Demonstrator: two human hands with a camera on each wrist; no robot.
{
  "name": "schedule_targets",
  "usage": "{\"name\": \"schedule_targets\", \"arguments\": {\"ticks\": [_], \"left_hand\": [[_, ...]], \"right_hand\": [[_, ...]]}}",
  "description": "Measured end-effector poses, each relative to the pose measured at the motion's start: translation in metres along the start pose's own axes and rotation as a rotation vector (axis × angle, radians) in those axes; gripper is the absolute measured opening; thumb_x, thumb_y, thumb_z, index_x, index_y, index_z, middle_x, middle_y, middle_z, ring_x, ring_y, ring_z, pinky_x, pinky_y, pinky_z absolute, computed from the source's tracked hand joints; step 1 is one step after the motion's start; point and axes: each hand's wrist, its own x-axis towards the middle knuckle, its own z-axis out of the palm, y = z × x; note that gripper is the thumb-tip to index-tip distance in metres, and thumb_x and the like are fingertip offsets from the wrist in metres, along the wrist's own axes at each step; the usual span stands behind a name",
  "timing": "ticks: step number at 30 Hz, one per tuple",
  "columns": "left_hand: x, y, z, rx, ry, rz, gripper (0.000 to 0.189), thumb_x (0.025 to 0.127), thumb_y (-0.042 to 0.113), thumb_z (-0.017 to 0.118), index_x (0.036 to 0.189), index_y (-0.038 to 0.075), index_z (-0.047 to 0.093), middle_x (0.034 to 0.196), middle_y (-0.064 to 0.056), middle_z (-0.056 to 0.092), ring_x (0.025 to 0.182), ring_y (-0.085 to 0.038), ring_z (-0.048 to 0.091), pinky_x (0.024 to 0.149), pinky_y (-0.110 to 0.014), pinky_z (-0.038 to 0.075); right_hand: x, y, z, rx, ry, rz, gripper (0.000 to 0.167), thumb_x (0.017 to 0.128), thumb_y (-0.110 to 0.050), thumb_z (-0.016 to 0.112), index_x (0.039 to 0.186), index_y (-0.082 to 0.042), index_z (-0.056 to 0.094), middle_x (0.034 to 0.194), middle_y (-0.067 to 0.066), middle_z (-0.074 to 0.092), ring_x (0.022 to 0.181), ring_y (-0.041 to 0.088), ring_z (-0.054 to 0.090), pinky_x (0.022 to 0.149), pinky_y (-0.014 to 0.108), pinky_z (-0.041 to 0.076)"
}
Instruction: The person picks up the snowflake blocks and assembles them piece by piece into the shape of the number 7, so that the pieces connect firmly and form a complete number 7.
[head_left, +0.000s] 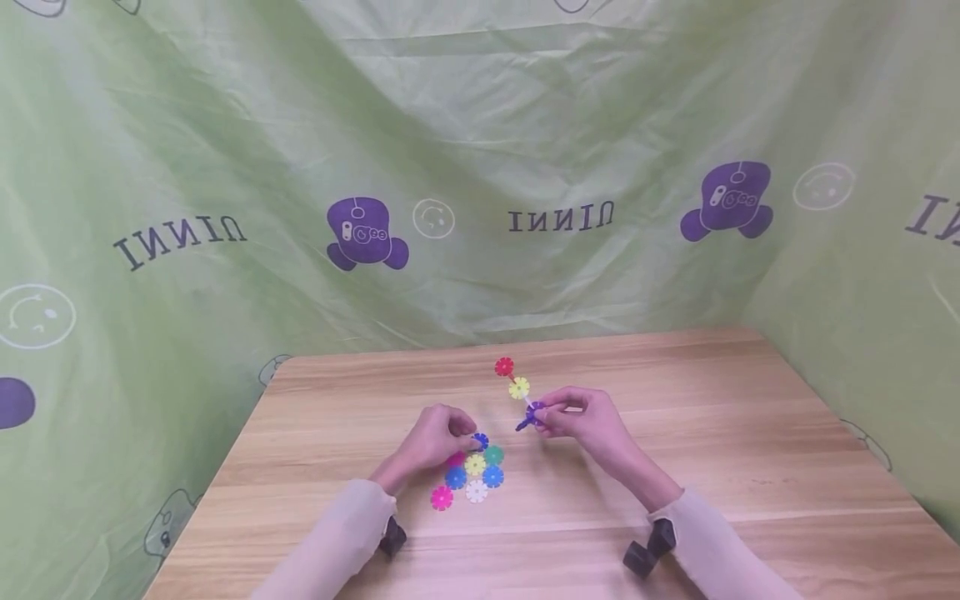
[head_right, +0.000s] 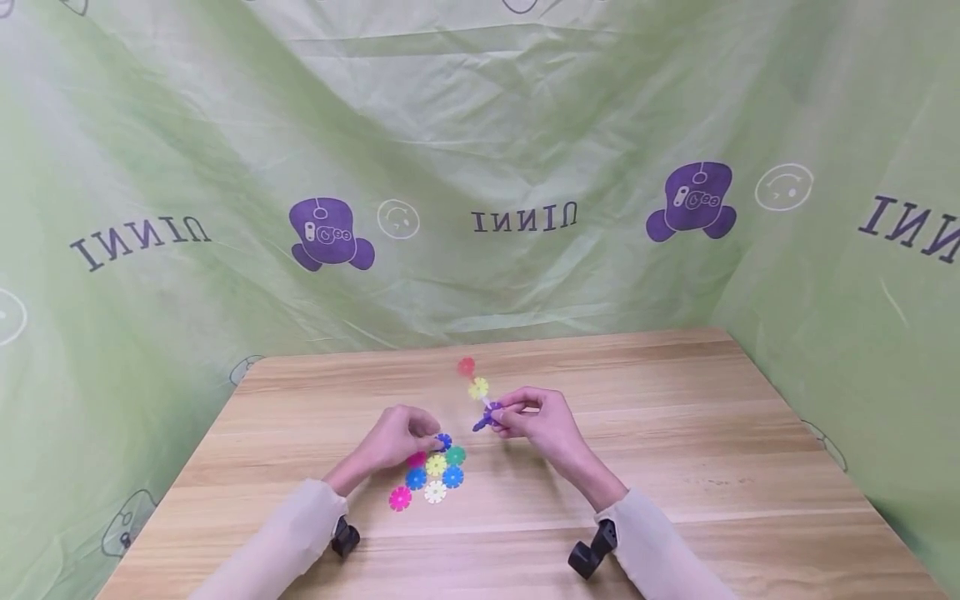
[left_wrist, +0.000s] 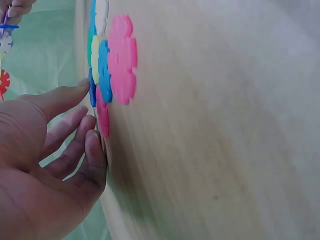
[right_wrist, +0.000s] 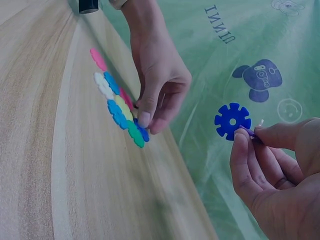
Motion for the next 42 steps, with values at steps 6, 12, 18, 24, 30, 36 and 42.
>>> {"name": "schedule_targets", "arguments": {"ticks": [6, 12, 18, 24, 30, 36, 42], "left_hand": [[0.003, -0.001, -0.002, -0.03, -0.022, -0.017, 0.017, 0.084, 0.018, 0.089, 0.096, 0.009, 0.081, 0.088, 0.0, 0.078, 0.079, -0.013, 0.065, 0.074, -0.026, 0.057], [0.007, -0.001, 0.001, -0.034, -0.027, -0.033, 0.021, 0.081, 0.021, 0.091, 0.095, 0.01, 0.081, 0.086, 0.001, 0.076, 0.078, -0.014, 0.062, 0.072, -0.026, 0.053], [0.008, -0.001, 0.001, -0.033, -0.029, -0.043, 0.021, 0.08, 0.022, 0.092, 0.094, 0.011, 0.081, 0.084, 0.001, 0.074, 0.076, -0.015, 0.058, 0.07, -0.025, 0.049], [0.007, 0.002, 0.001, -0.026, -0.048, -0.059, 0.022, 0.081, 0.019, 0.091, 0.094, 0.008, 0.076, 0.084, -0.001, 0.071, 0.077, -0.015, 0.06, 0.069, -0.025, 0.051], [0.002, 0.009, 0.002, -0.147, 0.004, -0.095, 0.017, 0.086, 0.012, 0.086, 0.095, 0.005, 0.073, 0.08, -0.003, 0.076, 0.07, -0.012, 0.066, 0.06, -0.023, 0.053], [-0.008, 0.022, 0.002, -0.452, -0.071, -0.143, 0.019, 0.094, 0.007, 0.078, 0.11, -0.003, 0.076, 0.095, -0.016, 0.082, 0.079, -0.019, 0.08, 0.075, -0.035, 0.067], [-0.015, 0.035, 0.003, -0.686, -0.095, -0.21, 0.027, 0.096, 0.001, 0.072, 0.121, -0.008, 0.072, 0.109, -0.024, 0.079, 0.087, -0.023, 0.082, 0.087, -0.04, 0.066]], "right_hand": [[0.001, -0.001, 0.002, -0.007, 0.003, 0.006, 0.024, 0.093, -0.003, 0.076, 0.117, 0.003, 0.072, 0.108, 0.016, 0.078, 0.091, 0.022, 0.079, 0.086, 0.037, 0.067], [0.002, 0.0, 0.001, -0.007, 0.009, 0.005, 0.024, 0.093, -0.003, 0.075, 0.117, 0.002, 0.073, 0.107, 0.015, 0.079, 0.091, 0.023, 0.079, 0.086, 0.037, 0.067], [0.003, 0.001, 0.001, -0.004, -0.001, -0.006, 0.025, 0.094, -0.003, 0.075, 0.118, 0.003, 0.072, 0.107, 0.015, 0.079, 0.094, 0.028, 0.079, 0.086, 0.037, 0.067], [0.001, 0.0, 0.0, 0.005, -0.007, -0.005, 0.028, 0.095, -0.005, 0.075, 0.119, 0.006, 0.07, 0.108, 0.017, 0.078, 0.094, 0.026, 0.079, 0.086, 0.035, 0.067], [0.001, 0.0, 0.001, 0.006, -0.002, 0.007, 0.028, 0.095, -0.005, 0.075, 0.12, 0.006, 0.07, 0.108, 0.017, 0.078, 0.094, 0.025, 0.079, 0.087, 0.036, 0.067], [0.004, 0.002, 0.003, 0.011, -0.007, 0.001, 0.028, 0.095, -0.005, 0.075, 0.12, 0.007, 0.07, 0.107, 0.017, 0.079, 0.092, 0.024, 0.079, 0.086, 0.036, 0.067], [0.004, 0.003, 0.004, 0.017, -0.013, -0.009, 0.027, 0.095, -0.003, 0.074, 0.12, 0.008, 0.07, 0.106, 0.017, 0.079, 0.091, 0.022, 0.079, 0.087, 0.039, 0.067]]}}
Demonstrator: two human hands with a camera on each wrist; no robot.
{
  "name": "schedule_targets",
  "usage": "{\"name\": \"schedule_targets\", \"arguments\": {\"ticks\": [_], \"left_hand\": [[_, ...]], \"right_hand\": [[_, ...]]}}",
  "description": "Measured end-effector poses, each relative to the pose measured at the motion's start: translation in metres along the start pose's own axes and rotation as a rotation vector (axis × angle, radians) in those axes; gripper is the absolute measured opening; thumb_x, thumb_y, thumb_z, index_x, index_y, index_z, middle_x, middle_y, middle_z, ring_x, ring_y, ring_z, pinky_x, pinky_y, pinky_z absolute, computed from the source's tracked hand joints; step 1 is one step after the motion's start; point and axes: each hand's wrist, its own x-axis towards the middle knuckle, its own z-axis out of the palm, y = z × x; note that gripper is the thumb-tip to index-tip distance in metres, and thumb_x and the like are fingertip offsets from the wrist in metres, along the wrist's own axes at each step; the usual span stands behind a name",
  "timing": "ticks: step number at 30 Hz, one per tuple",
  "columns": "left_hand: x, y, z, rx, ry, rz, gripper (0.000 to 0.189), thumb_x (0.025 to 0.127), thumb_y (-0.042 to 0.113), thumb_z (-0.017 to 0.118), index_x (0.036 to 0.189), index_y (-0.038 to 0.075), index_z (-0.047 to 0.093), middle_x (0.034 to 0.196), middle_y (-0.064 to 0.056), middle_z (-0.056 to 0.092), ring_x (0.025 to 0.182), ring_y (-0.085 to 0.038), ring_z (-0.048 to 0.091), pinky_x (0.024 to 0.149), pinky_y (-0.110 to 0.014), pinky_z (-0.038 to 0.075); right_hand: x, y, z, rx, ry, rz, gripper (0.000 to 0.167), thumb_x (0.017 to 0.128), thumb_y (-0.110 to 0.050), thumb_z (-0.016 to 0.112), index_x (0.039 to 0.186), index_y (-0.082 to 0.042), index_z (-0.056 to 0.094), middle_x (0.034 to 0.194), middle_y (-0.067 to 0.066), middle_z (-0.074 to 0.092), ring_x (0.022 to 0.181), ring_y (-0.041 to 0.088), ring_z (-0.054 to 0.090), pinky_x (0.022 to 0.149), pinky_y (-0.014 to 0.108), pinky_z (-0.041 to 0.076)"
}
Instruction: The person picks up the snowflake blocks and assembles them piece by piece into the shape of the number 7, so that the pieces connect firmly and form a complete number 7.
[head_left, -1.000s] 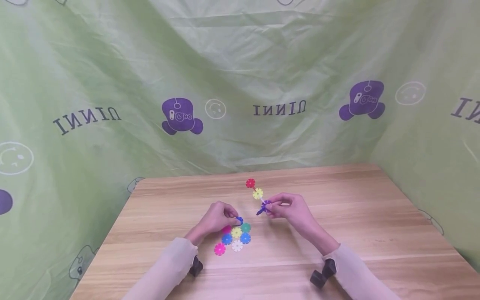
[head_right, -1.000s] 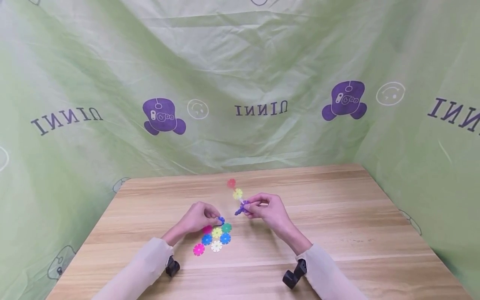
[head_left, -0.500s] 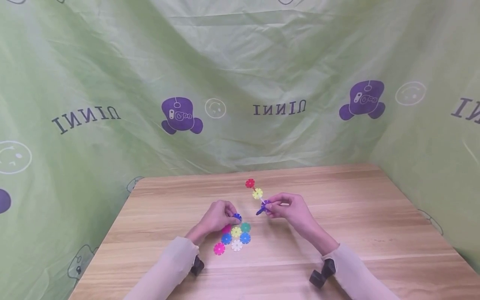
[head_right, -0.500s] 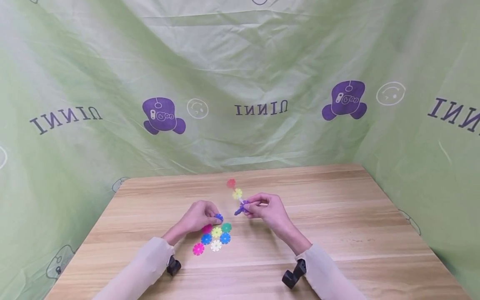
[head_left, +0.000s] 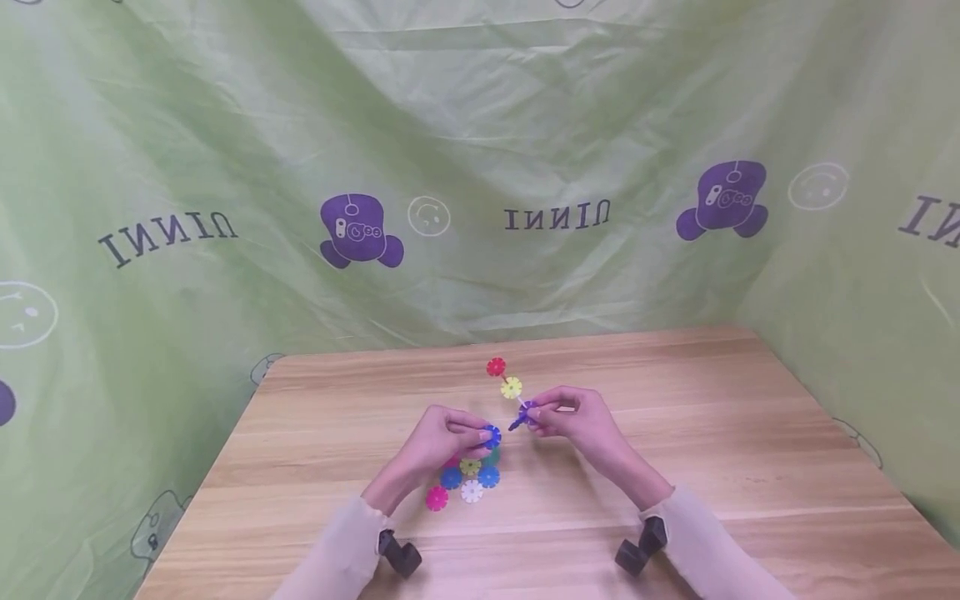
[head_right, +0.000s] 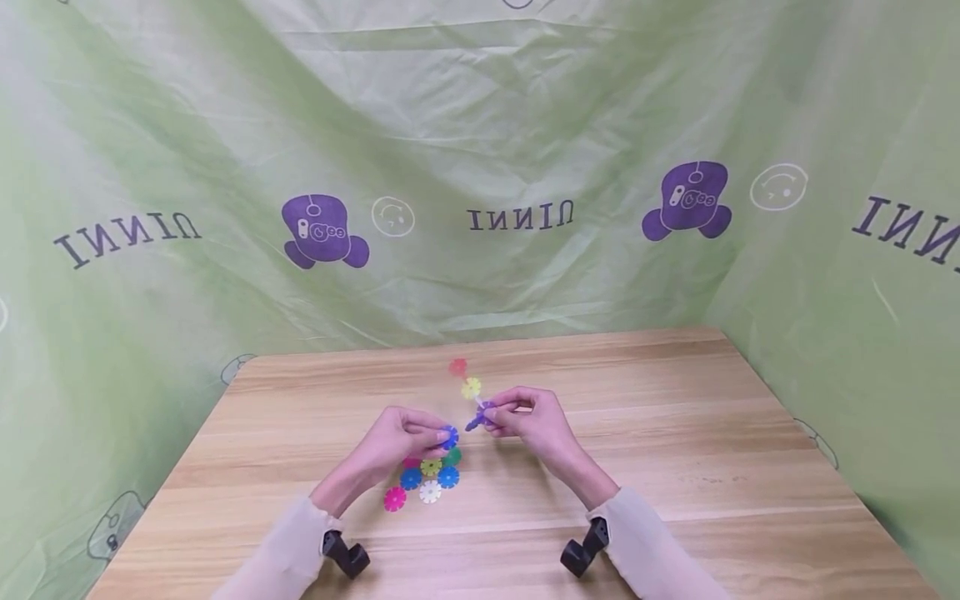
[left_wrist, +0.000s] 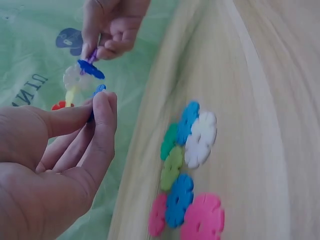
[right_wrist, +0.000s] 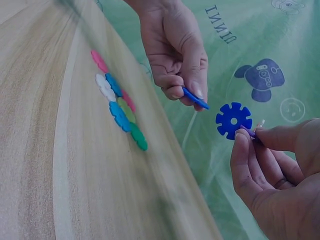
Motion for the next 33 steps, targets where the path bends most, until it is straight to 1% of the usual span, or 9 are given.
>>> {"name": "schedule_targets", "arguments": {"ticks": [3, 5, 9, 12, 16, 20, 27, 30, 33], "left_hand": [[-0.004, 0.002, 0.004, -0.042, -0.009, 0.001, 0.027, 0.096, 0.0, 0.072, 0.122, -0.009, 0.071, 0.111, -0.025, 0.079, 0.088, -0.022, 0.081, 0.09, -0.041, 0.065], [-0.006, 0.002, 0.007, -0.056, -0.019, 0.016, 0.027, 0.096, -0.001, 0.071, 0.122, -0.01, 0.071, 0.111, -0.026, 0.078, 0.089, -0.021, 0.081, 0.09, -0.04, 0.065], [-0.008, 0.001, 0.011, -0.051, -0.038, 0.05, 0.027, 0.096, 0.0, 0.071, 0.122, -0.01, 0.071, 0.11, -0.026, 0.079, 0.089, -0.02, 0.081, 0.088, -0.038, 0.066], [-0.01, 0.001, 0.014, -0.046, -0.048, 0.059, 0.027, 0.095, 0.0, 0.072, 0.121, -0.009, 0.072, 0.109, -0.025, 0.079, 0.089, -0.021, 0.081, 0.087, -0.036, 0.066], [-0.011, 0.001, 0.017, -0.043, -0.04, 0.057, 0.027, 0.095, 0.001, 0.073, 0.12, -0.009, 0.073, 0.108, -0.025, 0.079, 0.089, -0.021, 0.081, 0.086, -0.036, 0.066], [-0.011, 0.001, 0.02, -0.026, -0.032, 0.064, 0.027, 0.095, 0.001, 0.074, 0.12, -0.008, 0.073, 0.108, -0.025, 0.079, 0.088, -0.021, 0.081, 0.088, -0.039, 0.066], [-0.011, 0.0, 0.024, 0.002, -0.017, 0.087, 0.023, 0.094, 0.0, 0.074, 0.116, -0.007, 0.075, 0.104, -0.023, 0.08, 0.084, -0.016, 0.08, 0.086, -0.038, 0.067], [-0.012, 0.0, 0.025, -0.006, -0.008, 0.09, 0.023, 0.093, -0.001, 0.073, 0.115, -0.008, 0.075, 0.103, -0.023, 0.08, 0.081, -0.016, 0.079, 0.086, -0.039, 0.067], [-0.013, 0.001, 0.026, -0.018, -0.003, 0.096, 0.023, 0.094, -0.001, 0.073, 0.115, -0.009, 0.074, 0.102, -0.024, 0.08, 0.08, -0.016, 0.079, 0.084, -0.036, 0.067]], "right_hand": [[0.0, 0.0, 0.001, 0.005, -0.005, -0.002, 0.027, 0.096, -0.003, 0.073, 0.12, 0.008, 0.07, 0.108, 0.018, 0.079, 0.091, 0.022, 0.079, 0.088, 0.04, 0.066], [0.001, -0.001, 0.001, 0.008, -0.009, -0.005, 0.027, 0.096, -0.003, 0.073, 0.12, 0.008, 0.07, 0.109, 0.019, 0.078, 0.091, 0.022, 0.079, 0.089, 0.039, 0.066], [0.001, -0.001, 0.002, 0.007, -0.013, -0.015, 0.026, 0.096, -0.003, 0.072, 0.12, 0.008, 0.069, 0.111, 0.02, 0.078, 0.09, 0.02, 0.079, 0.087, 0.037, 0.067], [0.001, -0.001, 0.002, 0.001, -0.018, -0.02, 0.026, 0.097, -0.003, 0.072, 0.12, 0.008, 0.07, 0.112, 0.021, 0.078, 0.091, 0.022, 0.079, 0.086, 0.036, 0.067], [-0.001, -0.001, 0.003, -0.007, -0.031, -0.015, 0.026, 0.096, -0.003, 0.073, 0.12, 0.008, 0.07, 0.112, 0.021, 0.078, 0.094, 0.028, 0.08, 0.086, 0.036, 0.067], [-0.003, -0.001, 0.004, -0.01, -0.049, -0.015, 0.028, 0.094, -0.002, 0.074, 0.119, 0.008, 0.07, 0.111, 0.021, 0.078, 0.097, 0.033, 0.079, 0.086, 0.036, 0.067], [-0.003, 0.001, 0.006, -0.026, -0.048, -0.03, 0.026, 0.092, 0.0, 0.075, 0.116, 0.01, 0.071, 0.107, 0.021, 0.079, 0.092, 0.03, 0.079, 0.083, 0.034, 0.067], [-0.002, 0.001, 0.007, -0.026, -0.052, -0.034, 0.025, 0.092, 0.001, 0.074, 0.115, 0.01, 0.071, 0.107, 0.021, 0.079, 0.092, 0.032, 0.079, 0.082, 0.034, 0.067], [-0.002, 0.002, 0.008, -0.021, -0.051, -0.033, 0.024, 0.092, 0.001, 0.074, 0.114, 0.01, 0.072, 0.107, 0.02, 0.079, 0.093, 0.033, 0.079, 0.082, 0.034, 0.067]]}}
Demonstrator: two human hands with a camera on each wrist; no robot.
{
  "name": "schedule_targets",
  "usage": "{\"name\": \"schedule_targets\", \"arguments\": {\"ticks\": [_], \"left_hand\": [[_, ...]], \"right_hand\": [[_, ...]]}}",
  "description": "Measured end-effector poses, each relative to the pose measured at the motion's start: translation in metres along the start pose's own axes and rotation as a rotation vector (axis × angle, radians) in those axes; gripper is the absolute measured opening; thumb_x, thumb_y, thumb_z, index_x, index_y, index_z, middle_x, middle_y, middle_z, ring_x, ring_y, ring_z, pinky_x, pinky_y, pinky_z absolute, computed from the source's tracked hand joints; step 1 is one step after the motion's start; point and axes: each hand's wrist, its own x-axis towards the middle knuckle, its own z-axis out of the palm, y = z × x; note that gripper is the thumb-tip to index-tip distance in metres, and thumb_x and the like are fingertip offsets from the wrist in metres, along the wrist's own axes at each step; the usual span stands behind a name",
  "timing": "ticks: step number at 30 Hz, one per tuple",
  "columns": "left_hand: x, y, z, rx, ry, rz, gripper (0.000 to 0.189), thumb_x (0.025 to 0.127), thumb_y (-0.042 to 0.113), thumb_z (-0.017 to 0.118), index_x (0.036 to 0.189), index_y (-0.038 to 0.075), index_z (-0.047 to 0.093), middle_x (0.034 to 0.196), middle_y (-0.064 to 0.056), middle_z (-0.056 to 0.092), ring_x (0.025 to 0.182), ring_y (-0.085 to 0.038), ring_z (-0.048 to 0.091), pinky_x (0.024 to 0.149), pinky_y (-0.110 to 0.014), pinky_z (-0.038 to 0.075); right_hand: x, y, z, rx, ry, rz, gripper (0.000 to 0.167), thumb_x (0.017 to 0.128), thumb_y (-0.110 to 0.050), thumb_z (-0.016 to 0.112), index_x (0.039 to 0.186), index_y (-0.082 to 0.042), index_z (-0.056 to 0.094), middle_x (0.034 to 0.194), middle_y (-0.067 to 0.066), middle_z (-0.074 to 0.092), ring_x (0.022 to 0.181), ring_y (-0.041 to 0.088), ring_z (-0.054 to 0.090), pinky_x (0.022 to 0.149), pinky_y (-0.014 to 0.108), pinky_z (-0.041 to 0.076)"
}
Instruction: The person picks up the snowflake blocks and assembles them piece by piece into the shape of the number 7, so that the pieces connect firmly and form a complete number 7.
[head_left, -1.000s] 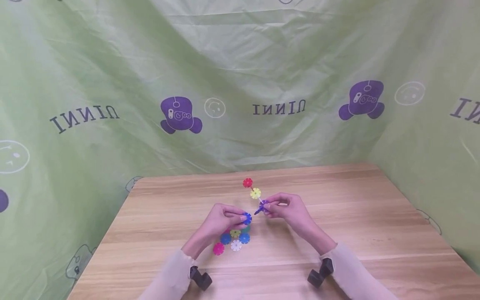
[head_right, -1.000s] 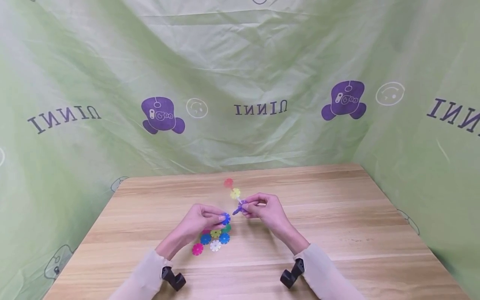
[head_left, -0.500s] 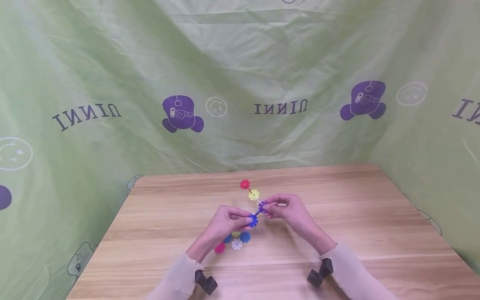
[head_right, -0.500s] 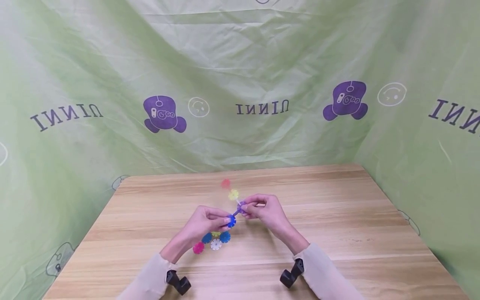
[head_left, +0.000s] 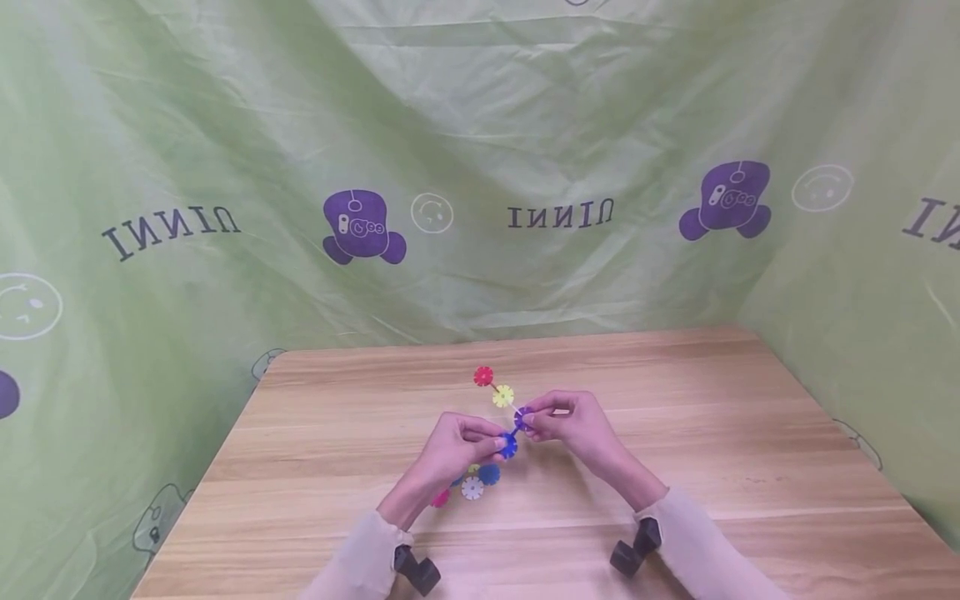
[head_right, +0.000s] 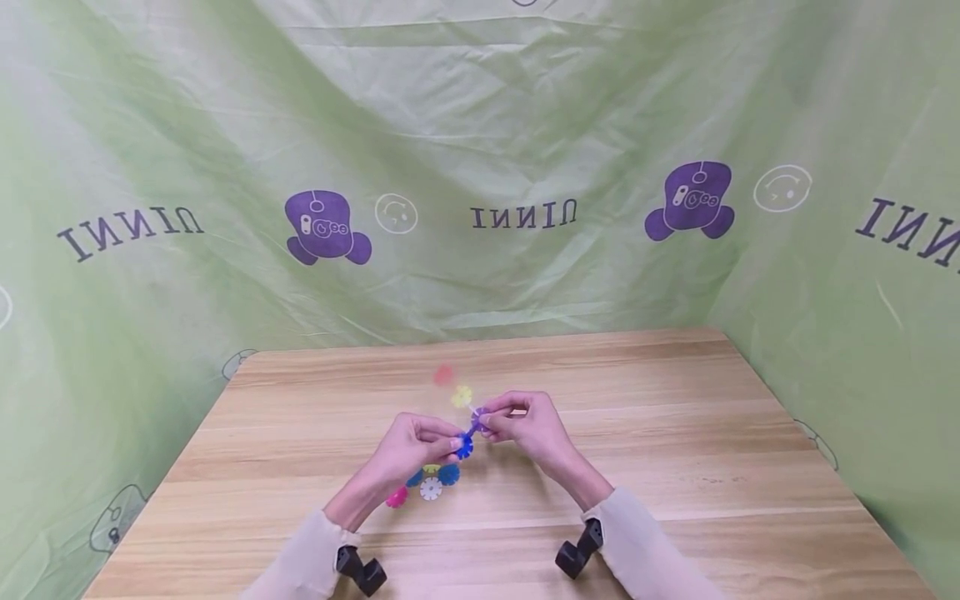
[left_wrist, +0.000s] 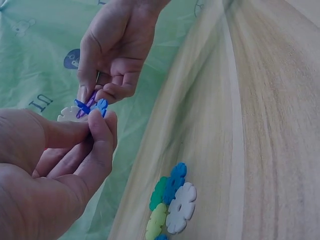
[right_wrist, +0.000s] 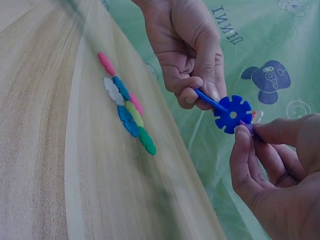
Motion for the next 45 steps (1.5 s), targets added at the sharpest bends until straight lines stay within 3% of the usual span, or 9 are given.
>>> {"name": "schedule_targets", "arguments": {"ticks": [4, 12, 17, 23, 32, 38, 45], "left_hand": [[0.0, 0.002, 0.0, -0.002, 0.008, 0.004, 0.021, 0.095, -0.002, 0.071, 0.115, -0.009, 0.074, 0.102, -0.024, 0.08, 0.08, -0.019, 0.08, 0.081, -0.032, 0.067], [0.0, 0.0, -0.001, 0.012, 0.01, 0.018, 0.02, 0.096, 0.001, 0.071, 0.114, -0.007, 0.075, 0.102, -0.023, 0.08, 0.082, -0.02, 0.081, 0.084, -0.037, 0.067], [0.001, -0.003, -0.001, -0.011, 0.008, 0.015, 0.022, 0.096, 0.002, 0.072, 0.116, -0.006, 0.075, 0.105, -0.023, 0.08, 0.09, -0.03, 0.081, 0.088, -0.039, 0.065], [0.004, 0.0, 0.002, -0.036, 0.021, 0.015, 0.024, 0.097, 0.0, 0.071, 0.119, -0.008, 0.074, 0.111, -0.025, 0.078, 0.09, -0.025, 0.081, 0.089, -0.036, 0.065], [0.007, 0.002, 0.004, -0.086, 0.028, 0.009, 0.025, 0.098, -0.002, 0.069, 0.121, -0.01, 0.072, 0.113, -0.028, 0.077, 0.095, -0.026, 0.081, 0.093, -0.037, 0.064], [0.011, 0.003, 0.007, -0.014, 0.035, 0.041, 0.024, 0.097, 0.004, 0.072, 0.119, -0.006, 0.074, 0.11, -0.025, 0.079, 0.092, -0.029, 0.081, 0.087, -0.038, 0.066], [0.013, 0.003, 0.01, 0.079, 0.067, 0.061, 0.023, 0.096, 0.01, 0.075, 0.115, -0.002, 0.077, 0.106, -0.02, 0.081, 0.095, -0.037, 0.08, 0.077, -0.034, 0.067]], "right_hand": [[0.001, -0.002, -0.001, 0.002, -0.003, -0.004, 0.025, 0.092, 0.0, 0.075, 0.115, 0.009, 0.071, 0.108, 0.021, 0.078, 0.094, 0.034, 0.079, 0.083, 0.035, 0.067], [0.0, 0.001, 0.0, -0.008, -0.019, -0.023, 0.026, 0.094, -0.004, 0.075, 0.117, 0.008, 0.071, 0.109, 0.02, 0.079, 0.093, 0.027, 0.079, 0.088, 0.041, 0.066], [0.0, 0.006, 0.002, 0.027, 0.011, -0.01, 0.027, 0.095, -0.003, 0.072, 0.119, 0.009, 0.069, 0.109, 0.018, 0.078, 0.095, 0.031, 0.079, 0.087, 0.038, 0.067], [-0.002, 0.009, 0.002, 0.063, 0.026, 0.007, 0.033, 0.095, -0.004, 0.072, 0.125, 0.01, 0.065, 0.109, 0.017, 0.077, 0.093, 0.026, 0.079, 0.087, 0.035, 0.066], [-0.012, 0.019, 0.006, 0.013, -0.028, 0.047, 0.032, 0.089, -0.015, 0.083, 0.11, 0.006, 0.07, 0.1, 0.019, 0.079, 0.091, 0.027, 0.079, 0.087, 0.037, 0.066], [-0.012, 0.022, 0.009, 0.09, -0.057, 0.032, 0.031, 0.088, -0.008, 0.082, 0.111, 0.01, 0.071, 0.099, 0.02, 0.08, 0.091, 0.031, 0.08, 0.084, 0.038, 0.067], [-0.01, 0.022, 0.009, 0.12, -0.053, 0.027, 0.029, 0.09, -0.002, 0.079, 0.112, 0.014, 0.069, 0.098, 0.021, 0.08, 0.087, 0.026, 0.08, 0.082, 0.036, 0.067]]}}
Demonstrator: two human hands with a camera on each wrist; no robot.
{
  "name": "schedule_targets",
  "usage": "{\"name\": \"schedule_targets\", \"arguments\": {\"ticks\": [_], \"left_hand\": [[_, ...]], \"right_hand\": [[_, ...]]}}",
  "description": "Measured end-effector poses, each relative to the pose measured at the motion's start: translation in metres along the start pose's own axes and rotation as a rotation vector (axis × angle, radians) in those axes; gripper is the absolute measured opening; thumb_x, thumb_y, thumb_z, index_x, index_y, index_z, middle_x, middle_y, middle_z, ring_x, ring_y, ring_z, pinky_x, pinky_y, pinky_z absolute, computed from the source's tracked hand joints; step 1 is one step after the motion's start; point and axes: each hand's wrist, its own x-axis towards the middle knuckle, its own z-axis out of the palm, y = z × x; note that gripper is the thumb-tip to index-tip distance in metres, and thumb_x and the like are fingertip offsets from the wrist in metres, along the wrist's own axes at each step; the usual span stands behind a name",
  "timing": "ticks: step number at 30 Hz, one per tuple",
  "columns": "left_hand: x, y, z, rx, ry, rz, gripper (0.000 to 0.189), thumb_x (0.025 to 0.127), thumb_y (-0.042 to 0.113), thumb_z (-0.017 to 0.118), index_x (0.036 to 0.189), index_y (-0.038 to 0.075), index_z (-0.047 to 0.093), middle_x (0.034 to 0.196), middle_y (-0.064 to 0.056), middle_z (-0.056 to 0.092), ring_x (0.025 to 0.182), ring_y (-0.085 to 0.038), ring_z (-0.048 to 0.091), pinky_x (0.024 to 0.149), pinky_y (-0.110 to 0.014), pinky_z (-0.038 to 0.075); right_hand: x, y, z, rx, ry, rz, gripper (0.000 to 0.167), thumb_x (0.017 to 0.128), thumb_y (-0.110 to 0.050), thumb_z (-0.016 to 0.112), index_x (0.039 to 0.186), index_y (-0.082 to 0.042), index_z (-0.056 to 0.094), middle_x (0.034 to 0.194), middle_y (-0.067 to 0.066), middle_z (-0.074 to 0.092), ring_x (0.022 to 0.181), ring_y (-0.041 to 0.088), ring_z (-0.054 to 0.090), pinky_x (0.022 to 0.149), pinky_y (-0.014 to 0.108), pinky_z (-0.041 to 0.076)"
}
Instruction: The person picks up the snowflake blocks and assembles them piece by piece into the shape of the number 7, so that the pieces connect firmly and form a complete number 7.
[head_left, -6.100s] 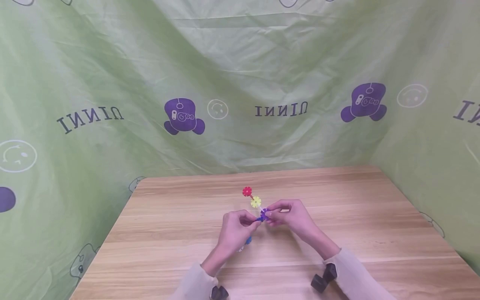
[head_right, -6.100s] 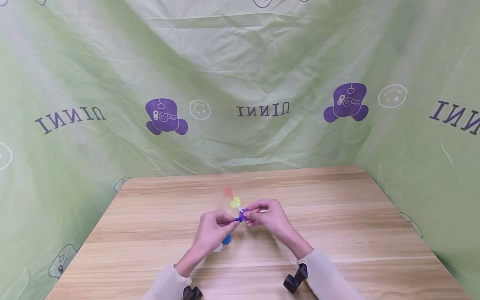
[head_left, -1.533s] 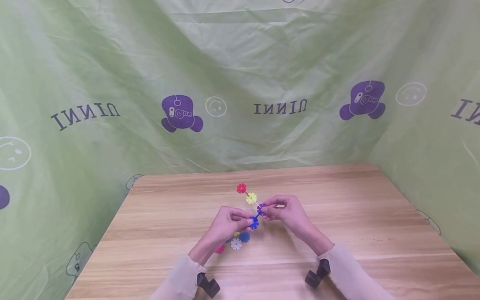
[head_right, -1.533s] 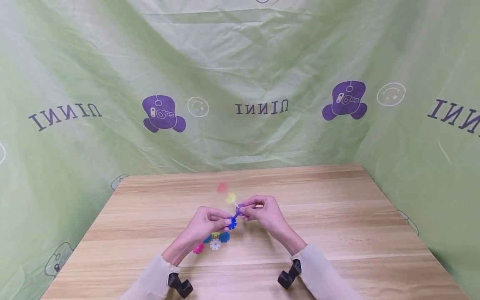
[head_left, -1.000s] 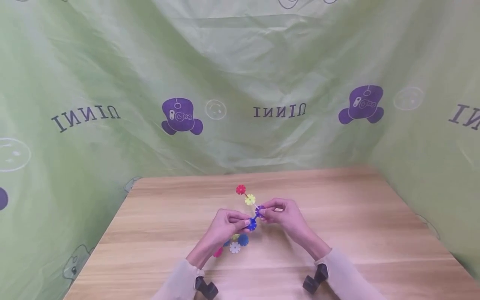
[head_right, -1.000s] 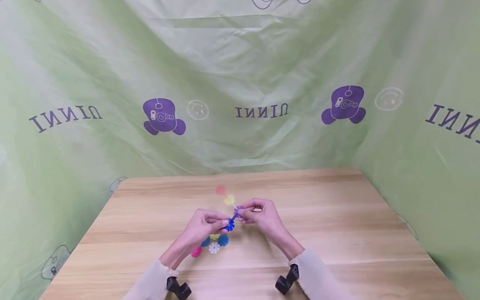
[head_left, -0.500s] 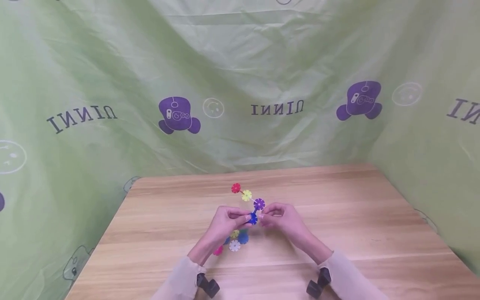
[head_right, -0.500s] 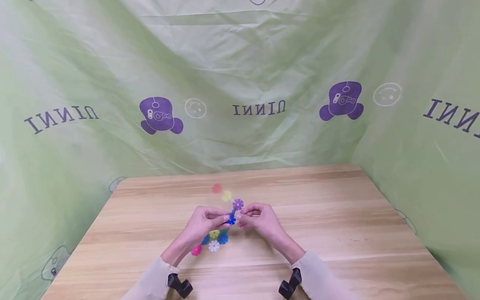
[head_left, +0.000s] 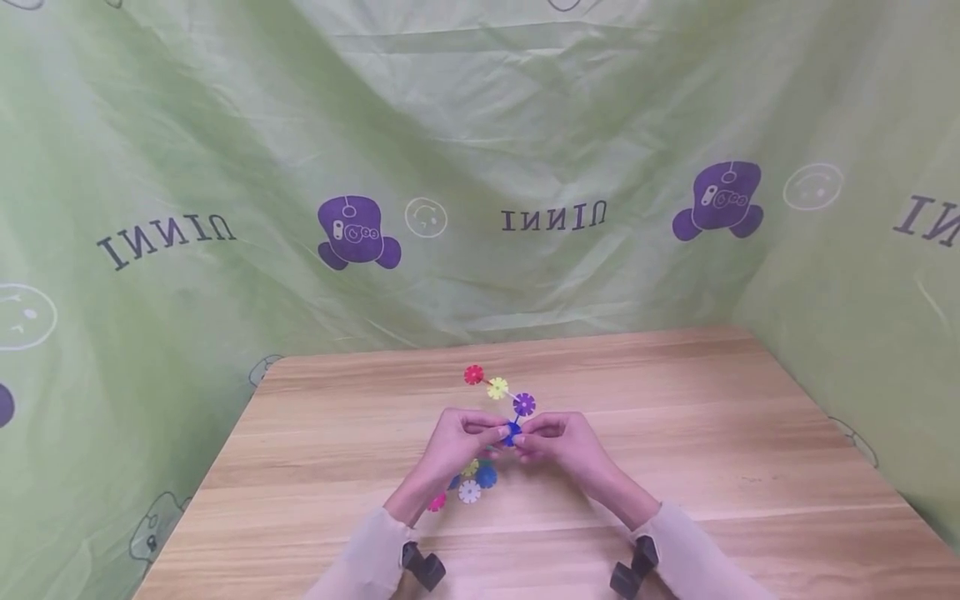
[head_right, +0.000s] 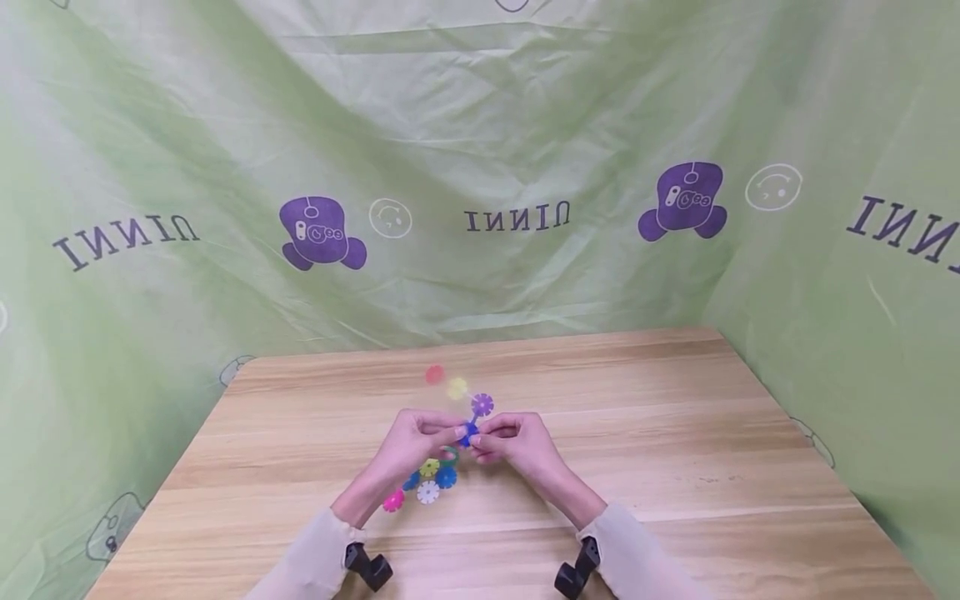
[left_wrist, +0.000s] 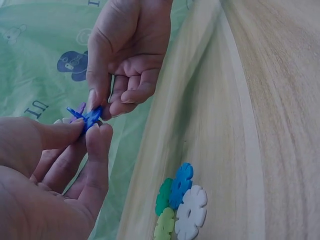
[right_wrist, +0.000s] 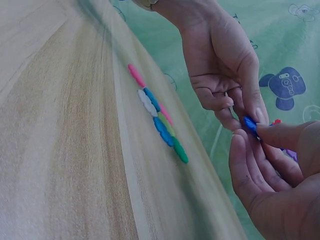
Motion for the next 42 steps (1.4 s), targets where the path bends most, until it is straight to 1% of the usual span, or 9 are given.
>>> {"name": "schedule_targets", "arguments": {"ticks": [6, 11, 13, 17, 22, 28, 32, 38, 42], "left_hand": [[0.003, -0.002, 0.0, 0.076, -0.032, 0.014, 0.023, 0.096, 0.013, 0.076, 0.115, 0.0, 0.078, 0.107, -0.019, 0.081, 0.088, -0.038, 0.079, 0.074, -0.037, 0.067], [0.003, -0.006, -0.008, 0.177, -0.063, 0.02, 0.03, 0.095, 0.027, 0.078, 0.119, 0.009, 0.078, 0.111, -0.013, 0.081, 0.09, -0.033, 0.079, 0.081, -0.038, 0.066], [0.002, -0.008, -0.014, 0.243, -0.054, 0.03, 0.033, 0.094, 0.031, 0.08, 0.12, 0.011, 0.078, 0.111, -0.009, 0.082, 0.094, -0.027, 0.078, 0.086, -0.036, 0.064], [0.0, -0.012, -0.027, 0.39, -0.018, 0.064, 0.035, 0.092, 0.029, 0.082, 0.12, 0.008, 0.077, 0.111, -0.006, 0.081, 0.101, -0.018, 0.074, 0.089, -0.035, 0.063], [-0.003, -0.015, -0.042, 0.514, -0.002, 0.079, 0.036, 0.09, 0.027, 0.084, 0.117, 0.006, 0.077, 0.112, -0.008, 0.079, 0.105, -0.024, 0.073, 0.089, -0.039, 0.064], [-0.007, -0.022, -0.055, 0.591, 0.012, 0.095, 0.036, 0.087, 0.022, 0.086, 0.116, 0.004, 0.077, 0.115, -0.013, 0.079, 0.106, -0.029, 0.075, 0.093, -0.044, 0.064], [-0.013, -0.029, -0.067, 0.631, 0.004, 0.103, 0.036, 0.087, 0.019, 0.087, 0.118, 0.006, 0.076, 0.114, -0.01, 0.078, 0.104, -0.024, 0.074, 0.092, -0.041, 0.064], [-0.016, -0.035, -0.078, 0.647, -0.012, 0.087, 0.035, 0.084, 0.021, 0.089, 0.114, 0.006, 0.077, 0.097, -0.003, 0.073, 0.084, -0.011, 0.064, 0.076, -0.023, 0.057], [-0.015, -0.037, -0.08, 0.637, -0.031, 0.058, 0.027, 0.085, 0.019, 0.089, 0.107, 0.007, 0.079, 0.089, 0.0, 0.069, 0.08, -0.011, 0.06, 0.07, -0.02, 0.052]], "right_hand": [[0.001, 0.002, -0.001, 0.004, -0.002, 0.012, 0.028, 0.09, 0.001, 0.077, 0.112, 0.016, 0.068, 0.101, 0.025, 0.079, 0.087, 0.028, 0.081, 0.083, 0.036, 0.067], [0.003, 0.002, -0.005, -0.017, 0.013, 0.021, 0.026, 0.09, 0.002, 0.076, 0.112, 0.014, 0.069, 0.102, 0.027, 0.079, 0.091, 0.034, 0.081, 0.085, 0.039, 0.067], [0.004, 0.001, -0.007, -0.041, 0.019, 0.015, 0.025, 0.091, 0.001, 0.076, 0.113, 0.012, 0.069, 0.102, 0.025, 0.079, 0.092, 0.035, 0.08, 0.086, 0.039, 0.067], [0.006, -0.003, -0.01, -0.067, 0.023, 0.013, 0.025, 0.092, 0.0, 0.075, 0.114, 0.011, 0.069, 0.102, 0.022, 0.08, 0.095, 0.036, 0.08, 0.089, 0.041, 0.066], [0.006, -0.006, -0.011, -0.058, 0.021, 0.027, 0.025, 0.092, 0.0, 0.075, 0.114, 0.011, 0.068, 0.102, 0.021, 0.08, 0.095, 0.035, 0.08, 0.09, 0.043, 0.066], [0.003, -0.005, -0.011, -0.053, 0.03, 0.027, 0.025, 0.093, 0.001, 0.074, 0.115, 0.011, 0.068, 0.102, 0.02, 0.08, 0.094, 0.032, 0.08, 0.089, 0.041, 0.066], [0.002, -0.007, -0.013, -0.056, 0.027, 0.029, 0.026, 0.093, 0.0, 0.074, 0.116, 0.011, 0.067, 0.102, 0.021, 0.08, 0.094, 0.03, 0.08, 0.089, 0.04, 0.066], [0.003, -0.009, -0.016, -0.047, 0.029, 0.031, 0.027, 0.093, 0.0, 0.074, 0.117, 0.012, 0.067, 0.103, 0.02, 0.08, 0.096, 0.032, 0.08, 0.089, 0.039, 0.066], [0.002, -0.009, -0.018, -0.047, 0.031, 0.038, 0.028, 0.093, -0.001, 0.075, 0.117, 0.011, 0.067, 0.102, 0.019, 0.08, 0.095, 0.031, 0.08, 0.087, 0.036, 0.066]]}}
